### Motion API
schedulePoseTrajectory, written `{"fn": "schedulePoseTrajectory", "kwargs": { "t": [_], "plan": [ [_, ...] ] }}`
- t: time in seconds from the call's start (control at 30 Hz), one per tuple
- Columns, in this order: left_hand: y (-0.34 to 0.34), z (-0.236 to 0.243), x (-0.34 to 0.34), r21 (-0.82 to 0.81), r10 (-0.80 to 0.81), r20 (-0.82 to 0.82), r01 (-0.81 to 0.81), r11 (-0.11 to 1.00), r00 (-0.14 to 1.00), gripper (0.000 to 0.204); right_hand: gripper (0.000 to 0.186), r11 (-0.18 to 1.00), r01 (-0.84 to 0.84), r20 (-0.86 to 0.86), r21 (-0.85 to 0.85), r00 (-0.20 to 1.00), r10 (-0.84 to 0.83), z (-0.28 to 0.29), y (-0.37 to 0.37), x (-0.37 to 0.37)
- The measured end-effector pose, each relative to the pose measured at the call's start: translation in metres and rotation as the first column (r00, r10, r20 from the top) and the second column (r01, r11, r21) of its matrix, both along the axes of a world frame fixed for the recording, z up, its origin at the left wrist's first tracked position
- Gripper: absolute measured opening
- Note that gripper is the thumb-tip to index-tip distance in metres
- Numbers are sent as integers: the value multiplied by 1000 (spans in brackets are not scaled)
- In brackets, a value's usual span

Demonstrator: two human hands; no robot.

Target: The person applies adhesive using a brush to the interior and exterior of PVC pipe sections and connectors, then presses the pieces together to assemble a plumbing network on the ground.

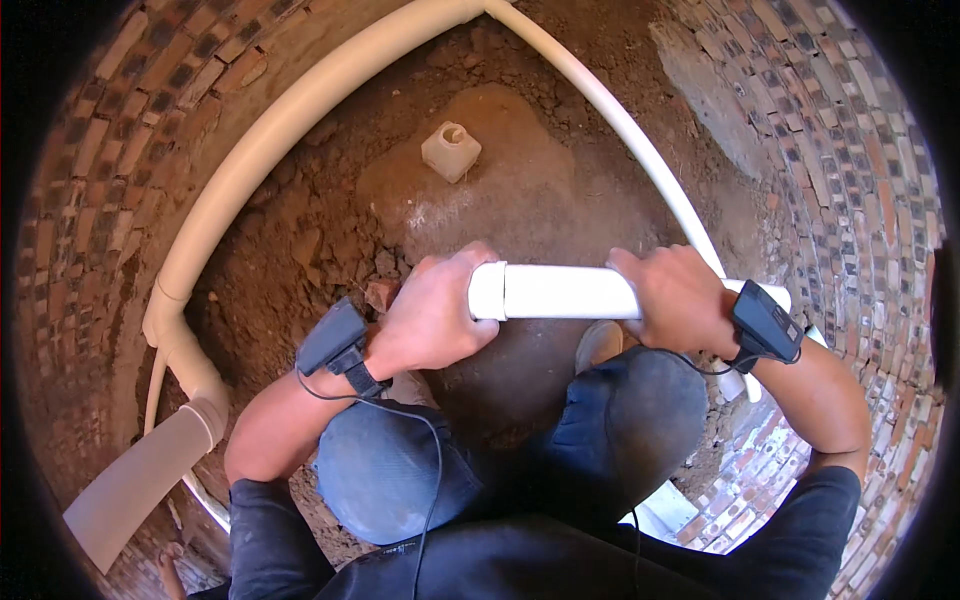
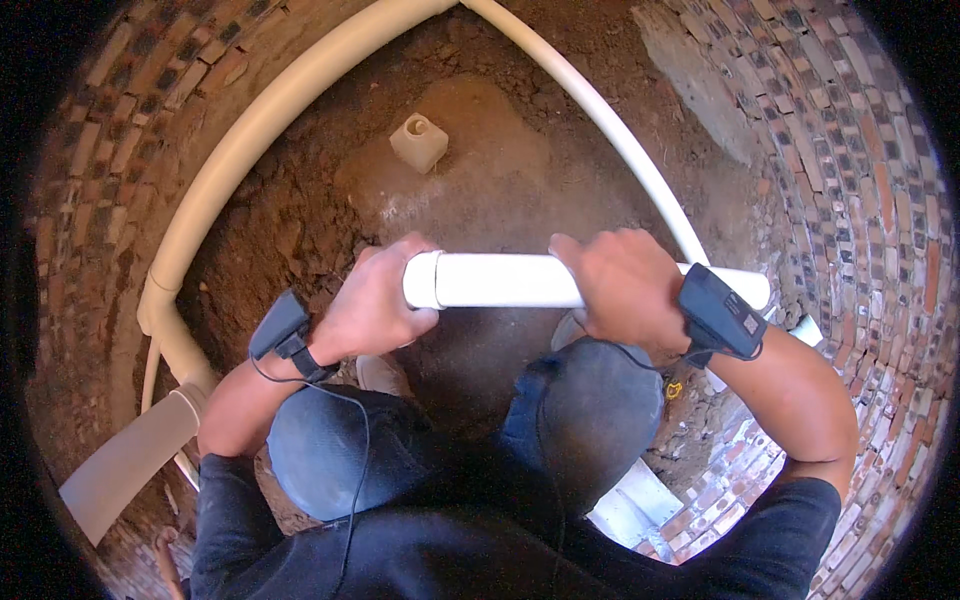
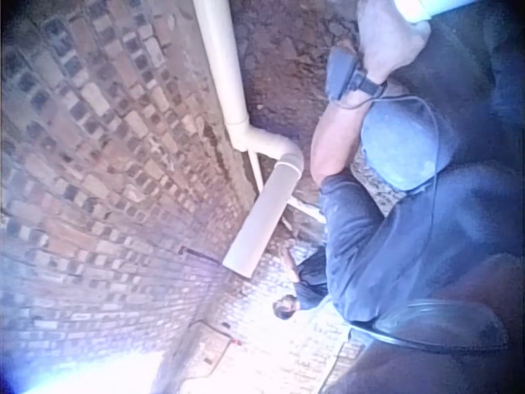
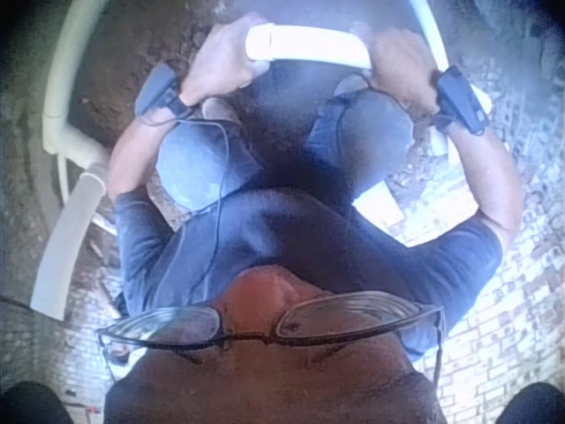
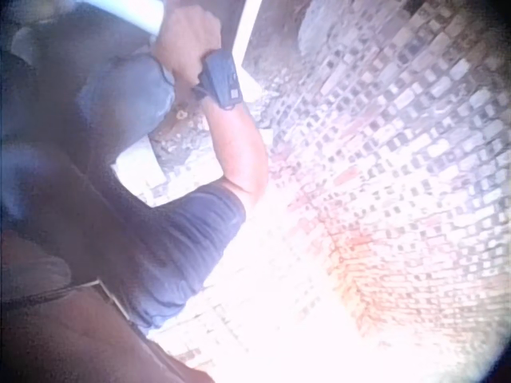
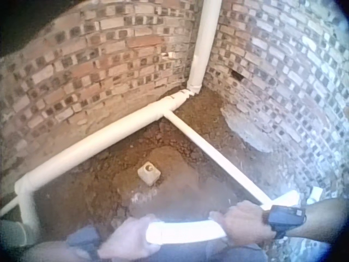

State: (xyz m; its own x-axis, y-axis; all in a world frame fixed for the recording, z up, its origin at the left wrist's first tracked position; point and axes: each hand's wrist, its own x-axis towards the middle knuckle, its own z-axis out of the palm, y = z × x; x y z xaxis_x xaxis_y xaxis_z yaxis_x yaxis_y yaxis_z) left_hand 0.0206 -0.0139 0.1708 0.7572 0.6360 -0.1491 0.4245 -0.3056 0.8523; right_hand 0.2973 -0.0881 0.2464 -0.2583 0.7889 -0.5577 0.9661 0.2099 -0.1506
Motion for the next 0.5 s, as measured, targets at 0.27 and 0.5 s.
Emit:
{"fn": "schedulePoseTrajectory", "kwargs": {
  "t": [0.27, 0.5],
  "plan": [
    [-6, -4, -4, 26, 41, -39, -40, 999, 998, 43, 42, 1000, 28, -71, -2, 997, -28, -4, -3, -6],
    [0, -3, 0, 35, -19, -39, 21, 999, 999, 42, 42, 997, 49, -108, -51, 993, -55, -1, -6, -4]
  ]
}}
